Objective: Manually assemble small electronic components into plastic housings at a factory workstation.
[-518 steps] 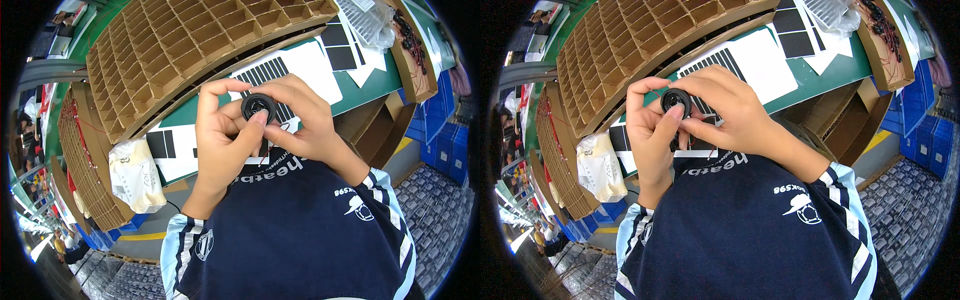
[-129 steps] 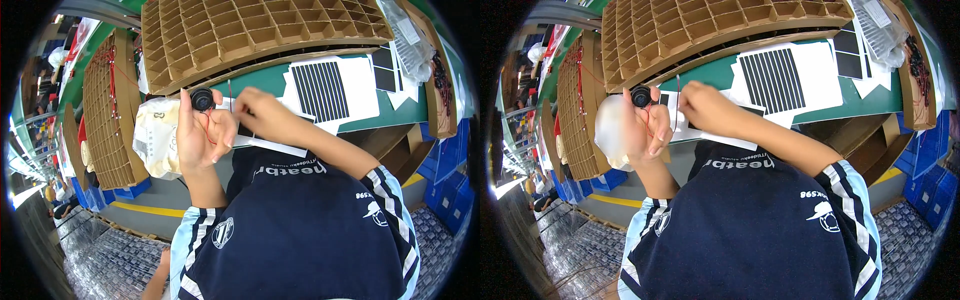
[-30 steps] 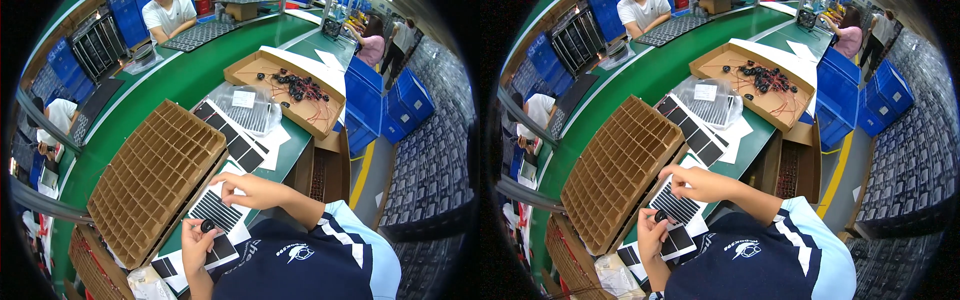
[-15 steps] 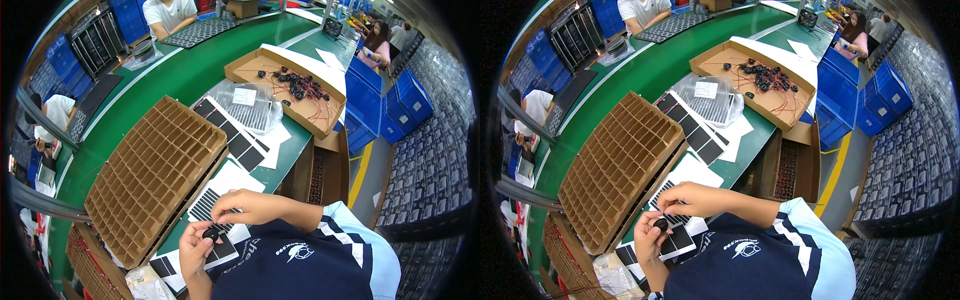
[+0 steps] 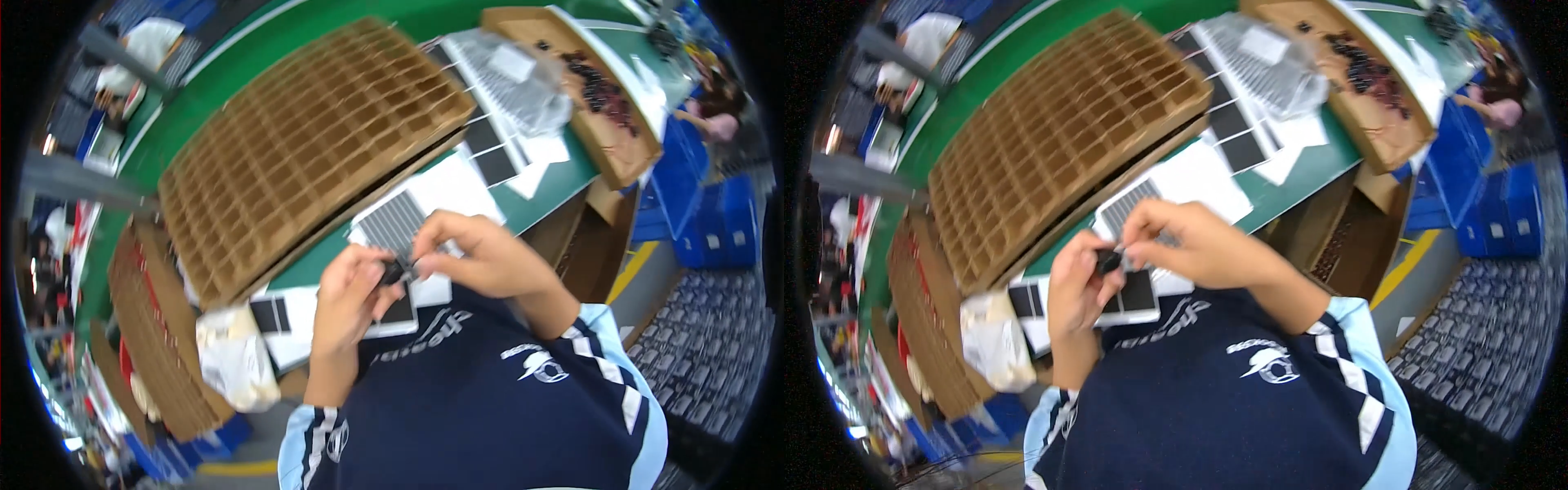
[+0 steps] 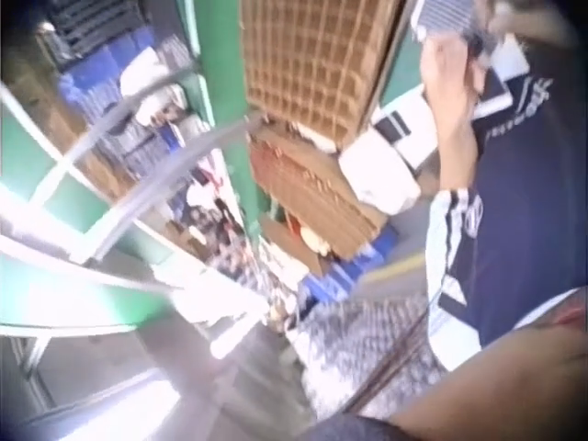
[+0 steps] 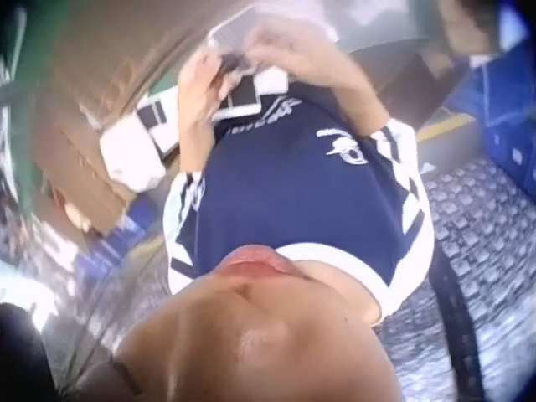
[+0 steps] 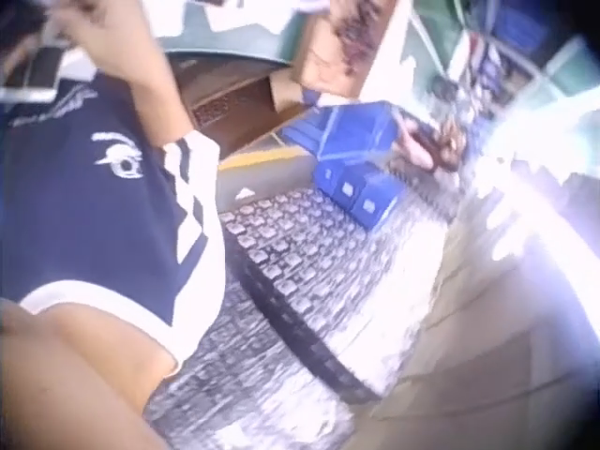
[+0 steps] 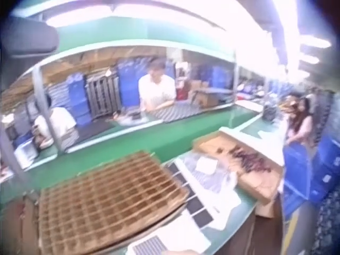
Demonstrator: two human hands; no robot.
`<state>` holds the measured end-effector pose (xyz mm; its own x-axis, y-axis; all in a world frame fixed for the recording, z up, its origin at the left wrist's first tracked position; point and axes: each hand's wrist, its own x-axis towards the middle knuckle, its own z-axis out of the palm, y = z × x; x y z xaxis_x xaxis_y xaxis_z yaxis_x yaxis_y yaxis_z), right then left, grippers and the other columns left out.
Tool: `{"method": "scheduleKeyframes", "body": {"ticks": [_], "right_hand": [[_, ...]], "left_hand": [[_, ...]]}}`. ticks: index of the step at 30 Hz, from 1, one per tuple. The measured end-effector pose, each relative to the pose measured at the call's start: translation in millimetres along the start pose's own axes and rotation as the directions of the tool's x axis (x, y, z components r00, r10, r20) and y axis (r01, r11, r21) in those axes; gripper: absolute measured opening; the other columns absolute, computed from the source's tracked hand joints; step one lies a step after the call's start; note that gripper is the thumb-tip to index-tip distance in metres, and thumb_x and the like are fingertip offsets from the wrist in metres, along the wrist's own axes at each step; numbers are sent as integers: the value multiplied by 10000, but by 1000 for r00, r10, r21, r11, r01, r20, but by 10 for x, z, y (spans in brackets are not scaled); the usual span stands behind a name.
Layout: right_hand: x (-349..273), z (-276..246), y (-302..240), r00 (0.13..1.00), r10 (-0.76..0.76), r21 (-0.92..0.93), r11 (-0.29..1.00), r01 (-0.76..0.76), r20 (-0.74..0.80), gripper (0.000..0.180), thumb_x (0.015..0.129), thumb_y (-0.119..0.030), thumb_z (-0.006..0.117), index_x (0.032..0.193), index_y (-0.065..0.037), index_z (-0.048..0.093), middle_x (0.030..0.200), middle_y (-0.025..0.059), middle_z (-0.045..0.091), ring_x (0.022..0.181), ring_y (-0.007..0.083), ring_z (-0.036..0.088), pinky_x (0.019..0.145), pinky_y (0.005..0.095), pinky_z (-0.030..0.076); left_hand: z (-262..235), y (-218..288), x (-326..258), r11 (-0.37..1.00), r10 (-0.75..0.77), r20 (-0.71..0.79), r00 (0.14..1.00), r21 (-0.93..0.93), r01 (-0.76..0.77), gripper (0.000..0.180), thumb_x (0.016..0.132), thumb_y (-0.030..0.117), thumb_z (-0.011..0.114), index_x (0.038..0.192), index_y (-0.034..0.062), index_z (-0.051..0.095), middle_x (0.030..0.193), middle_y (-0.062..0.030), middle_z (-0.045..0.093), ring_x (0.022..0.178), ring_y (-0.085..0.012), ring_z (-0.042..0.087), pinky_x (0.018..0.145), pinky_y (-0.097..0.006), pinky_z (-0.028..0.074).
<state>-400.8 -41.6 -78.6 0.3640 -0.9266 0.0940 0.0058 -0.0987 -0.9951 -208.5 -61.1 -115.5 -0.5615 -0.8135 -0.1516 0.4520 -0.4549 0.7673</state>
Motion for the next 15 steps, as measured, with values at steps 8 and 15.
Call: {"method": "scheduleKeyframes", "body": {"ticks": [8,15], "right_hand": [[72,159,50,996,56,192,980,-43,-66,79,822,-56,512,828,17,482,712,25,487,636,69,466,585,187,385],[86,194,73,992,94,156,984,-81,-80,88,813,-63,531,822,12,486,709,19,481,624,58,453,568,178,373]], "left_hand": [[55,-4,-3,999,-43,-26,999,-32,42,209,850,207,510,873,0,487,645,-86,556,406,-62,419,391,-151,311],[41,-25,-16,1000,5,-87,996,-2,-5,210,842,194,527,879,-10,494,623,-77,550,394,-66,413,359,-161,287]]}}
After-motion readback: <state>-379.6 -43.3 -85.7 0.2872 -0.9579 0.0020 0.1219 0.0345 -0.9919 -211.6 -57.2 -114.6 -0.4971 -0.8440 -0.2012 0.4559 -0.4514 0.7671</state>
